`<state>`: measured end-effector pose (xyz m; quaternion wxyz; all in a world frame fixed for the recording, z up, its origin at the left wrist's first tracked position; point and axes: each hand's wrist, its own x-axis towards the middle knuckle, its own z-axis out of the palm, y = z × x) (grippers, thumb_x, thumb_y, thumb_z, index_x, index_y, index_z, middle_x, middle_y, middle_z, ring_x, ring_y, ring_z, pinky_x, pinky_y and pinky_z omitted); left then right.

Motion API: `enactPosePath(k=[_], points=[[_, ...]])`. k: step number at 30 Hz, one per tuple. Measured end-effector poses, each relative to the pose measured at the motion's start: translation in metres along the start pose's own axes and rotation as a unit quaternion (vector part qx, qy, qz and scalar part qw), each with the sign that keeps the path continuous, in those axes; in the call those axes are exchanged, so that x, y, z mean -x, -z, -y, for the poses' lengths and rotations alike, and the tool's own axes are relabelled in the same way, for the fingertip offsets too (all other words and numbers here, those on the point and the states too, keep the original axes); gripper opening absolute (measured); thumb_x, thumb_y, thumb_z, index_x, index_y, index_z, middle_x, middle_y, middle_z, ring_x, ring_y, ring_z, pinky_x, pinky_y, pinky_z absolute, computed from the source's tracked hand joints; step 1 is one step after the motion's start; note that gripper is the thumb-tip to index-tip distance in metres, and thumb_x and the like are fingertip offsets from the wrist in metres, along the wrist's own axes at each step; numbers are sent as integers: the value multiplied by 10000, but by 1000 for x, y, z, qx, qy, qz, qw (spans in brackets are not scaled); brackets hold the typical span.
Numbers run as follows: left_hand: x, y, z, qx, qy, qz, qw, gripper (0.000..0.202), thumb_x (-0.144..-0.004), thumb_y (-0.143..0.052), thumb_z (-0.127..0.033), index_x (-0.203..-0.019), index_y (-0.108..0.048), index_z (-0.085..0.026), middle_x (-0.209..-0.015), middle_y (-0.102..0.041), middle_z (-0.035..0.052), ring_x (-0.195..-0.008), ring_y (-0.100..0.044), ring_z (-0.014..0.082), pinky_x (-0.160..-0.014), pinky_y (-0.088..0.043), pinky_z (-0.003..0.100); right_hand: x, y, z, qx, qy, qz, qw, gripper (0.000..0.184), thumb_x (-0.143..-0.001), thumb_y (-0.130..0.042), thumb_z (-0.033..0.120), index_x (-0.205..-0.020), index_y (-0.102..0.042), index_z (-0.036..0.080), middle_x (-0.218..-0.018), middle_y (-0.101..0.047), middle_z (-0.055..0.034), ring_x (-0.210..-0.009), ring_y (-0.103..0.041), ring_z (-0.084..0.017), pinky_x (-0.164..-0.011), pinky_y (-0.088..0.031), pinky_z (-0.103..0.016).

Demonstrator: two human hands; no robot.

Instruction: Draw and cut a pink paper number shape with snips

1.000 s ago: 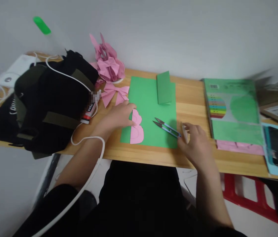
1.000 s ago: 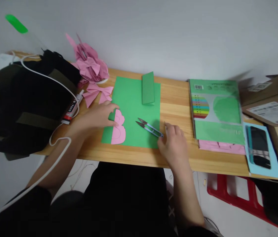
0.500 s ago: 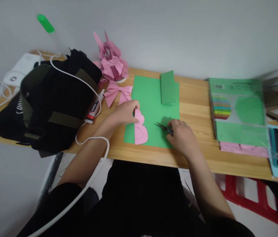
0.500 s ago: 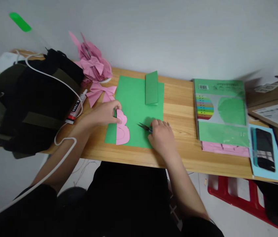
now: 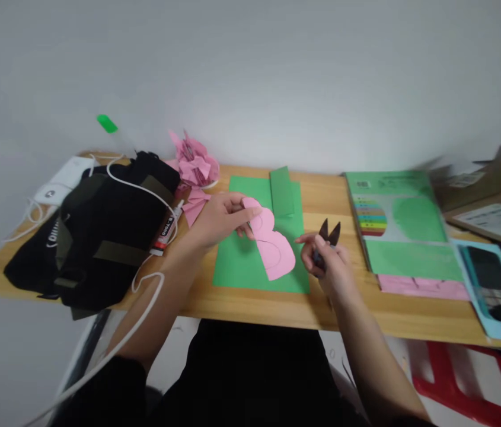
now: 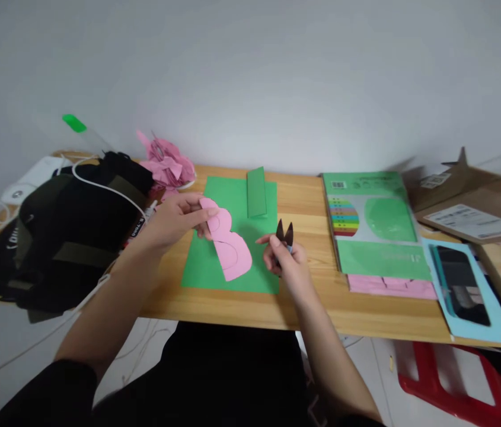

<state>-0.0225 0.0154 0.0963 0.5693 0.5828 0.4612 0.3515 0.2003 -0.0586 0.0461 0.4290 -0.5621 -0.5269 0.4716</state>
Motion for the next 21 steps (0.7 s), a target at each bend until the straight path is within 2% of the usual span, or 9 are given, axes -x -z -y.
enactPosePath(k=[2,5,9,12,15,17,21], points=[[-1,-8,-10,32,-24,-28,999,374,-693,-779,-483,-744,-603,-156,-571,-664,-5,-469,-631,112,-440,-458,189,0,1,9,-45,4,-8,999,477,-816,-636,635,-696,-635,173,-464,-462,43,-387,-336,-85,-389,-269,-234],[-2,-17,-21,69,-53,-61,994,333,-727,-748,-461,-756,-611,-159,-583,-688,10,-465,-648,121,-452,-487,201,-2,3,26,-92,25,-51,994,429,-673,-849,467,-560,-556,174,-466,-474,46,-420,-380,-76,-419,-288,-224],[1,-21,-37,105,-90,-91,986,318,-772,-671,-474,-718,-637,-162,-547,-684,18,-429,-638,133,-453,-501,228,-13,12,53,-146,67,-127,979,354,-668,-850,406,-604,-590,174,-490,-427,72,-430,-325,-57,-419,-243,-214],[5,-20,-49,131,-119,-94,980,320,-781,-683,-451,-661,-666,-154,-544,-694,35,-448,-658,150,-443,-495,233,-22,23,76,-177,101,-163,965,340,-632,-870,377,-629,-598,174,-511,-413,81,-434,-313,-46,-414,-238,-204],[11,-20,-58,140,-164,-72,974,286,-840,-696,-375,-666,-723,-149,-642,-752,48,-493,-684,131,-477,-513,214,-28,32,98,-218,143,-199,945,311,-632,-879,324,-661,-609,173,-525,-425,82,-428,-325,-41,-398,-238,-193],[13,-22,-61,145,-201,-45,968,261,-855,-716,-380,-718,-756,-161,-706,-778,46,-527,-700,125,-510,-536,209,-30,33,111,-239,171,-214,931,307,-631,-878,296,-654,-596,176,-521,-428,82,-418,-319,-38,-383,-228,-189],[16,-36,-63,133,-230,-8,964,233,-772,-805,-414,-771,-791,-181,-727,-790,62,-589,-726,167,-530,-560,240,-30,21,124,-252,191,-207,926,331,-632,-876,323,-659,-576,185,-511,-417,90,-402,-295,-36,-365,-226,-191]])
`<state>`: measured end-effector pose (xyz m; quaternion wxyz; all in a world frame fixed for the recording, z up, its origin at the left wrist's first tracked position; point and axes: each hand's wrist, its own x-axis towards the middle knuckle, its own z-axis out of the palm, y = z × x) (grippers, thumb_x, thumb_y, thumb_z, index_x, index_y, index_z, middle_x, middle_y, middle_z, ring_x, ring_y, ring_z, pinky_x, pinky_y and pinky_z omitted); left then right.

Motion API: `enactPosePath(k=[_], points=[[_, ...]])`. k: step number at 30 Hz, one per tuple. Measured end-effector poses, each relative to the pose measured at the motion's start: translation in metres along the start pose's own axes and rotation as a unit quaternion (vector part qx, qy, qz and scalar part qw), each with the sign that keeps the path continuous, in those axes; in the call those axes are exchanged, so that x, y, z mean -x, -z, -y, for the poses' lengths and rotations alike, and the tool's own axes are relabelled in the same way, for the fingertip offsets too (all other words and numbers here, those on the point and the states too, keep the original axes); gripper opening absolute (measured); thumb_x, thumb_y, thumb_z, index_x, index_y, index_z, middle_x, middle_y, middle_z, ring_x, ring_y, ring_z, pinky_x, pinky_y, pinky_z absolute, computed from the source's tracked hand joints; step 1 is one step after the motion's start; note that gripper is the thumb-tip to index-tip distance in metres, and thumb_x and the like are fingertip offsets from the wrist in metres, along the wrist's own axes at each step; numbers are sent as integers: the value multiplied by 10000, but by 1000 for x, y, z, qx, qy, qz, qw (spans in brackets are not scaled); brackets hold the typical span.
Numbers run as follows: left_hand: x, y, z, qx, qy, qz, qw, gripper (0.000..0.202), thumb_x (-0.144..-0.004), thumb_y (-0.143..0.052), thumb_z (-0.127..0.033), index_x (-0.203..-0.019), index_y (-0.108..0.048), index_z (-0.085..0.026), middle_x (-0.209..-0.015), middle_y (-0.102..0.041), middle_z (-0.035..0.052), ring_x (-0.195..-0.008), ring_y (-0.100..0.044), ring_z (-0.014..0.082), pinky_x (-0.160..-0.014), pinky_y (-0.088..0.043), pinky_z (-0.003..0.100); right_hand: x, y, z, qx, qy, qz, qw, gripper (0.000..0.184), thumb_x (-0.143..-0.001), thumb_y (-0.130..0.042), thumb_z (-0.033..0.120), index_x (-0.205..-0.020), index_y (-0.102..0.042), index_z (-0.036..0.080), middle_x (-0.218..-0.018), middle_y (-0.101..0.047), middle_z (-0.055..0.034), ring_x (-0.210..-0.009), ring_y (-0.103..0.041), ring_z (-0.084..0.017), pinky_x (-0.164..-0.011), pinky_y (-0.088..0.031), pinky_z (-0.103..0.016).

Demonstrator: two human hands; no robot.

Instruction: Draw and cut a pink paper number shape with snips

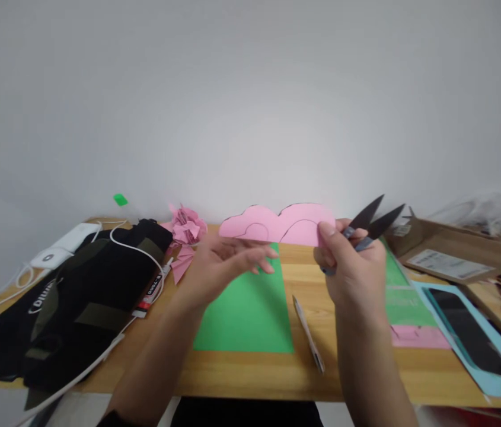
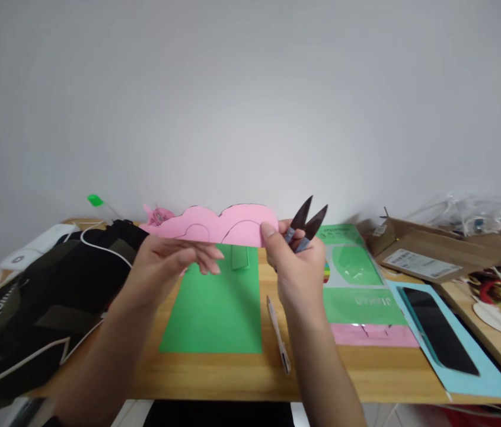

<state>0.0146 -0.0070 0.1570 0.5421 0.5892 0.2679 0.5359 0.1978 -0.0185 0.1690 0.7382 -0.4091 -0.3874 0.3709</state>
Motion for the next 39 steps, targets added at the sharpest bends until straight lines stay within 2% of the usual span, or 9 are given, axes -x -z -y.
enactPosePath(k=[3,7,12,16,19,25,29,32,39], points=[[-1,-17,1,-63,17,2,998,141,-788,-774,-358,-751,-802,-225,-752,-798,47,-630,-737,179,-559,-574,260,5,-10,-4,-4,-15,18,1000,332,-654,-872,350,-680,-583,187,-512,-413,93,-410,-305,-39,-382,-270,-193],[-5,-33,0,-12,-9,5,1000,193,-857,-667,-290,-732,-797,-221,-713,-786,30,-635,-744,173,-611,-608,275,9,-14,-7,6,1,21,1000,333,-668,-870,380,-688,-595,195,-516,-422,91,-422,-326,-50,-409,-319,-201],[-8,-35,-1,12,-18,-34,999,235,-845,-666,-268,-648,-782,-213,-644,-762,26,-586,-723,169,-610,-625,282,11,-8,-7,15,26,10,1000,313,-703,-872,370,-723,-607,204,-540,-420,88,-445,-335,-62,-443,-319,-225],[-7,-35,5,-13,-20,-47,999,245,-850,-676,-284,-634,-778,-228,-694,-781,24,-669,-747,187,-765,-643,334,9,-8,-12,8,14,4,1000,338,-697,-877,396,-723,-601,203,-526,-420,86,-433,-330,-65,-430,-292,-229],[-7,-34,13,11,-21,-111,994,232,-858,-694,-353,-678,-786,-238,-755,-799,23,-732,-768,205,-819,-646,368,8,-13,-14,-11,6,9,1000,355,-761,-800,508,-738,-633,195,-531,-438,63,-445,-340,-79,-407,-247,-224],[-7,-29,14,88,-50,-207,973,189,-841,-741,-416,-746,-802,-264,-819,-812,3,-816,-788,202,-734,-646,310,19,-16,-11,8,-16,146,989,406,-955,-577,544,-732,-584,205,-756,-595,-9,-607,-529,-117,-566,-447,-252],[-4,-28,10,96,-40,-205,973,209,-822,-753,-435,-725,-784,-252,-835,-813,23,-832,-788,233,-739,-656,358,32,-10,-13,106,-46,264,958,517,-1010,-430,582,-653,-482,211,-556,-535,12,-484,-500,-120,-491,-426,-247],[-2,-29,8,97,-26,-199,975,232,-828,-737,-456,-741,-780,-246,-875,-815,41,-882,-784,251,-772,-655,385,39,-6,-17,123,-73,268,953,512,-990,-446,619,-694,-519,207,-532,-469,38,-442,-408,-97,-420,-332,-217],[0,-28,5,104,-28,-202,974,174,-807,-764,-414,-761,-788,-248,-796,-808,15,-761,-785,224,-750,-670,368,43,-8,-15,63,-138,256,955,485,-955,-522,626,-722,-581,205,-598,-485,17,-515,-430,-106,-463,-364,-221]])
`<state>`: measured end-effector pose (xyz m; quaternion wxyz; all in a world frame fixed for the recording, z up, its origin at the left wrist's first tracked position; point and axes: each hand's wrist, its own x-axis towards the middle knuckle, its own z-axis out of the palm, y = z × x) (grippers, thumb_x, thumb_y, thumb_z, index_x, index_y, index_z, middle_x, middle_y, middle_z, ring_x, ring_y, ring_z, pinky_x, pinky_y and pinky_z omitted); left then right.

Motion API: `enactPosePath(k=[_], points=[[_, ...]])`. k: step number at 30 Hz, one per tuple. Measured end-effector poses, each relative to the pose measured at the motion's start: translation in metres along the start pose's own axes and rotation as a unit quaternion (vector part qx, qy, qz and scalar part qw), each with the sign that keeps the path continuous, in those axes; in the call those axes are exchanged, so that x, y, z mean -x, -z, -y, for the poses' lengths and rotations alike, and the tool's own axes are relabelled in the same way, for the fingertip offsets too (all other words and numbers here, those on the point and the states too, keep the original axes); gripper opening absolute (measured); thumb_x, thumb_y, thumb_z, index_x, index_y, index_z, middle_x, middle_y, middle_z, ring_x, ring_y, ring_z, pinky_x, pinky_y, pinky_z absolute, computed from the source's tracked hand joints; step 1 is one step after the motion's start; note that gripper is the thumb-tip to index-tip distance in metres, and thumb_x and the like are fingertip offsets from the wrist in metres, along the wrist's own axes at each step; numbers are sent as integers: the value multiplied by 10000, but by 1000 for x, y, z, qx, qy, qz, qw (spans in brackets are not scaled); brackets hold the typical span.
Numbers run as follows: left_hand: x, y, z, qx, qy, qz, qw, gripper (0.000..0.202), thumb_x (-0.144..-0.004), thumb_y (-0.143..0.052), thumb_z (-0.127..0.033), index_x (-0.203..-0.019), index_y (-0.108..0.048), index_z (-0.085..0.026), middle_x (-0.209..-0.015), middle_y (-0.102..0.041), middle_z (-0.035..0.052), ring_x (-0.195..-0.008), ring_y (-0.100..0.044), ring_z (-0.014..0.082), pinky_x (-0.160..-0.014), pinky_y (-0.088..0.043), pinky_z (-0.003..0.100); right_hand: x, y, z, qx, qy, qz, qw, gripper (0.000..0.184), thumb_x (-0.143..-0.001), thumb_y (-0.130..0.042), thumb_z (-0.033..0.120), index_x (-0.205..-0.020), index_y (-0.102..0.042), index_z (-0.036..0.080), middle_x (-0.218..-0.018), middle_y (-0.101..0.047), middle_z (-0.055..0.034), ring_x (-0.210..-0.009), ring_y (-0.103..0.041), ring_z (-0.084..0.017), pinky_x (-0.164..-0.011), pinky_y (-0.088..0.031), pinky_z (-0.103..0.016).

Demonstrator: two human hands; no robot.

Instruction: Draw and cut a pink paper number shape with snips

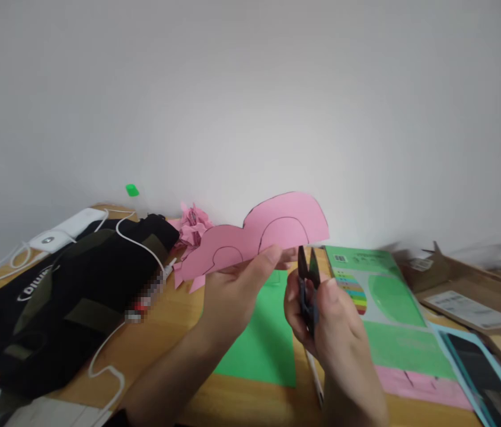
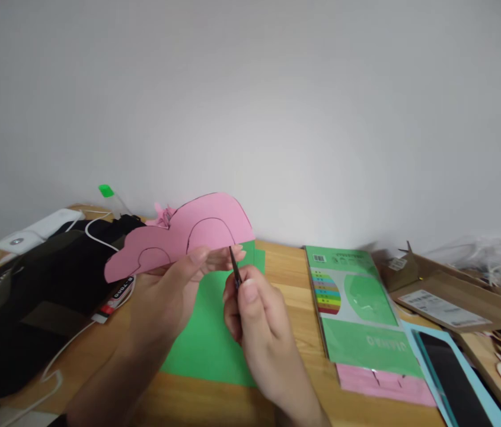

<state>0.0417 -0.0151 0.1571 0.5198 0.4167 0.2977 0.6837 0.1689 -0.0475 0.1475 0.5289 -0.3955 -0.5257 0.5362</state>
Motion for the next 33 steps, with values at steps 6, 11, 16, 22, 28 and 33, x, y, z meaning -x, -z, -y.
enactPosePath(k=[6,11,16,22,28,33], points=[[1,1,-2,-13,6,46,999,164,-832,-725,-332,-703,-783,-251,-763,-799,-6,-769,-780,224,-827,-667,392,-7,-2,2,-79,0,-3,997,487,-936,-522,660,-805,-630,203,-481,-407,67,-386,-271,-69,-355,-195,-188],[4,0,-2,-103,-22,18,994,69,-792,-745,-264,-724,-759,-271,-776,-791,-43,-812,-757,197,-840,-632,351,-14,-1,15,-106,53,-146,982,464,-743,-771,635,-697,-577,216,-433,-300,113,-329,-167,-43,-304,-132,-193],[6,-3,-1,-167,-51,36,984,80,-795,-742,-275,-720,-744,-249,-752,-789,-33,-769,-750,186,-804,-624,334,-10,3,18,-41,98,-246,964,249,-781,-827,319,-721,-613,207,-466,-344,108,-359,-286,-45,-335,-248,-171],[4,-7,0,-152,-46,36,987,68,-761,-792,-216,-712,-780,-261,-748,-792,-38,-749,-752,172,-761,-632,311,-9,7,10,21,121,-262,957,250,-776,-828,357,-737,-639,199,-507,-356,100,-401,-319,-52,-384,-311,-193],[0,-5,5,-89,-8,51,995,39,-788,-792,-215,-770,-791,-251,-791,-803,-17,-804,-779,190,-792,-642,315,-17,3,10,-9,136,-236,962,287,-769,-843,393,-735,-634,199,-487,-362,102,-389,-302,-48,-363,-263,-179],[-6,-2,9,-33,-8,7,999,81,-815,-775,-267,-748,-807,-234,-767,-803,4,-767,-784,176,-760,-645,278,-26,9,5,-26,106,-155,982,503,-869,-603,698,-817,-656,200,-466,-362,85,-355,-242,-55,-328,-168,-186]])
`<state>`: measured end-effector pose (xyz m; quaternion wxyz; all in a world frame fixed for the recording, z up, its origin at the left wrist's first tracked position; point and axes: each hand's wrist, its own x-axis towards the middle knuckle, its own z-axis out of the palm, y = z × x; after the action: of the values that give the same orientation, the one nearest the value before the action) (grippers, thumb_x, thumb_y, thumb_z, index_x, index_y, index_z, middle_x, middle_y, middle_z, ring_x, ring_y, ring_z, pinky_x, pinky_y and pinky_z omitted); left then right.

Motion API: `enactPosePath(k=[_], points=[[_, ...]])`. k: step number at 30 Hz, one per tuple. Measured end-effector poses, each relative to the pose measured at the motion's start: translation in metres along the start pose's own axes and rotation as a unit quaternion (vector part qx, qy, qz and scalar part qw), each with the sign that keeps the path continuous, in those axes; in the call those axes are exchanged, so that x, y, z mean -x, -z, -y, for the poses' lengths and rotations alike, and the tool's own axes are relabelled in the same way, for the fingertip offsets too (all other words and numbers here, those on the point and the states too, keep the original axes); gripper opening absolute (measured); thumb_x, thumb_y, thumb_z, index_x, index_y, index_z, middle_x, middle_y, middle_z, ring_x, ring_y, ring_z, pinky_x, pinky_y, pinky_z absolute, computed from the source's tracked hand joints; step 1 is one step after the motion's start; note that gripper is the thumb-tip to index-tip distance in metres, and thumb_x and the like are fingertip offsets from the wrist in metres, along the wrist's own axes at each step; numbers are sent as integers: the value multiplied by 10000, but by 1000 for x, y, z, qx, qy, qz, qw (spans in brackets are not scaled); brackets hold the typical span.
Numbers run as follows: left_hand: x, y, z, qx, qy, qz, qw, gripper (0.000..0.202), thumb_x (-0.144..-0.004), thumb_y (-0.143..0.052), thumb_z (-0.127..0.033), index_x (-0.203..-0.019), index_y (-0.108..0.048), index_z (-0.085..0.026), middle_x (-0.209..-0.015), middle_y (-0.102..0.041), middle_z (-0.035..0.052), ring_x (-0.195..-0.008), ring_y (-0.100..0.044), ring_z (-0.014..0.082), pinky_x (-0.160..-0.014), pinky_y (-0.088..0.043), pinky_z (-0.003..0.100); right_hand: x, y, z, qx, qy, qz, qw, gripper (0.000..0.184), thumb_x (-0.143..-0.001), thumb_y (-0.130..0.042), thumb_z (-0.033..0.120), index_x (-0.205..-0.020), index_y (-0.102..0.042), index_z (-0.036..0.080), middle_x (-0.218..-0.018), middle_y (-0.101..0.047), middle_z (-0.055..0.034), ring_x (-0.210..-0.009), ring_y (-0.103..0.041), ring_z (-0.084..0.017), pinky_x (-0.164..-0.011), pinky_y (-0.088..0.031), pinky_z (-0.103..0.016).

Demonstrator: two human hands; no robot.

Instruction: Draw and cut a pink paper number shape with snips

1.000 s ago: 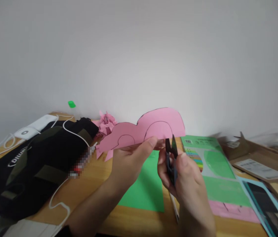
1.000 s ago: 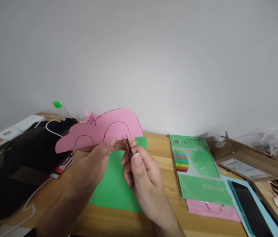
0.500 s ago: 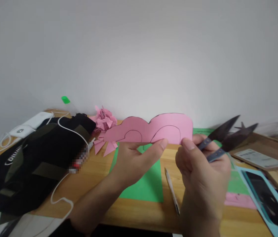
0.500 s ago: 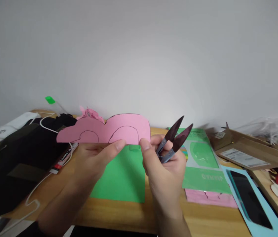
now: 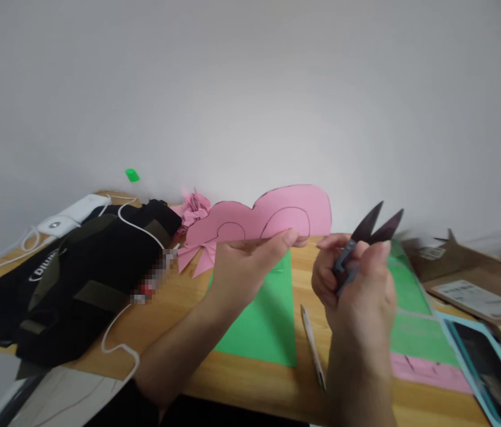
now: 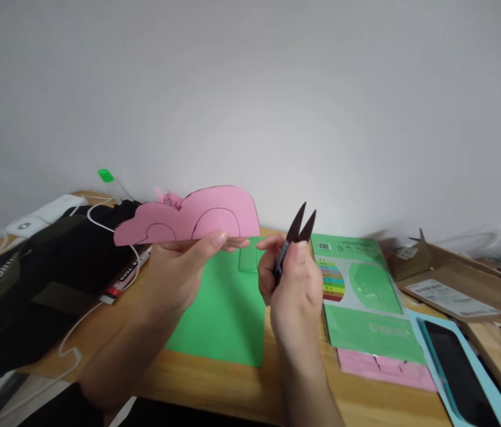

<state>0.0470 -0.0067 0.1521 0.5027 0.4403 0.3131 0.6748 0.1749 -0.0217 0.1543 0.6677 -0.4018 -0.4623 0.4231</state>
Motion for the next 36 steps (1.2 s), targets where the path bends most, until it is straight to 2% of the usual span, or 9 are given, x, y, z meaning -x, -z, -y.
enactPosePath(k=[3,9,13,15,20,25,30,36], points=[[-3,1,0,44,-19,-23,999,100,-828,-775,-301,-767,-814,-232,-802,-811,14,-787,-789,174,-756,-641,261,1,6,-7,23,-18,57,998,620,-853,-491,808,-842,-644,207,-477,-335,82,-371,-220,-62,-333,-142,-195],[-3,-1,-4,82,-37,-51,995,114,-823,-782,-299,-743,-814,-224,-788,-809,14,-746,-789,163,-726,-645,231,14,2,-2,65,-51,150,985,397,-991,-527,554,-858,-636,196,-597,-393,49,-507,-350,-72,-438,-279,-180],[-3,-3,-5,102,-26,-59,993,114,-786,-816,-318,-719,-804,-226,-753,-801,13,-712,-784,184,-732,-665,287,14,1,2,8,-100,227,969,360,-995,-530,536,-903,-628,202,-589,-430,57,-480,-325,-62,-416,-250,-172],[-2,-4,-4,100,-17,-58,993,89,-772,-827,-289,-705,-797,-237,-734,-792,-6,-706,-779,184,-728,-669,300,14,2,3,-23,-122,247,961,354,-991,-530,544,-921,-614,208,-571,-446,65,-448,-305,-56,-398,-226,-172],[3,-6,0,96,-29,-27,995,85,-813,-795,-234,-730,-795,-253,-727,-783,-40,-675,-761,147,-706,-657,259,19,3,1,-87,-139,237,958,347,-1013,-499,520,-885,-592,211,-522,-430,78,-415,-264,-51,-385,-220,-166],[9,-7,4,54,-55,-61,995,89,-814,-802,-276,-744,-786,-225,-732,-780,-17,-661,-743,133,-693,-633,242,22,-4,1,-149,-161,224,950,356,-988,-550,522,-812,-536,213,-513,-351,100,-395,-182,-40,-349,-190,-145],[11,-8,2,27,-48,-78,995,77,-757,-853,-283,-749,-791,-237,-776,-793,-16,-709,-753,153,-773,-651,297,22,-7,4,-147,-154,217,953,380,-990,-540,526,-779,-507,212,-501,-318,105,-391,-175,-44,-344,-195,-149],[14,-10,0,10,-40,-83,996,78,-788,-827,-311,-730,-783,-284,-746,-780,-51,-695,-740,137,-740,-653,267,19,-5,3,-146,-157,218,952,377,-995,-530,527,-787,-506,213,-498,-312,108,-380,-160,-41,-335,-169,-148]])
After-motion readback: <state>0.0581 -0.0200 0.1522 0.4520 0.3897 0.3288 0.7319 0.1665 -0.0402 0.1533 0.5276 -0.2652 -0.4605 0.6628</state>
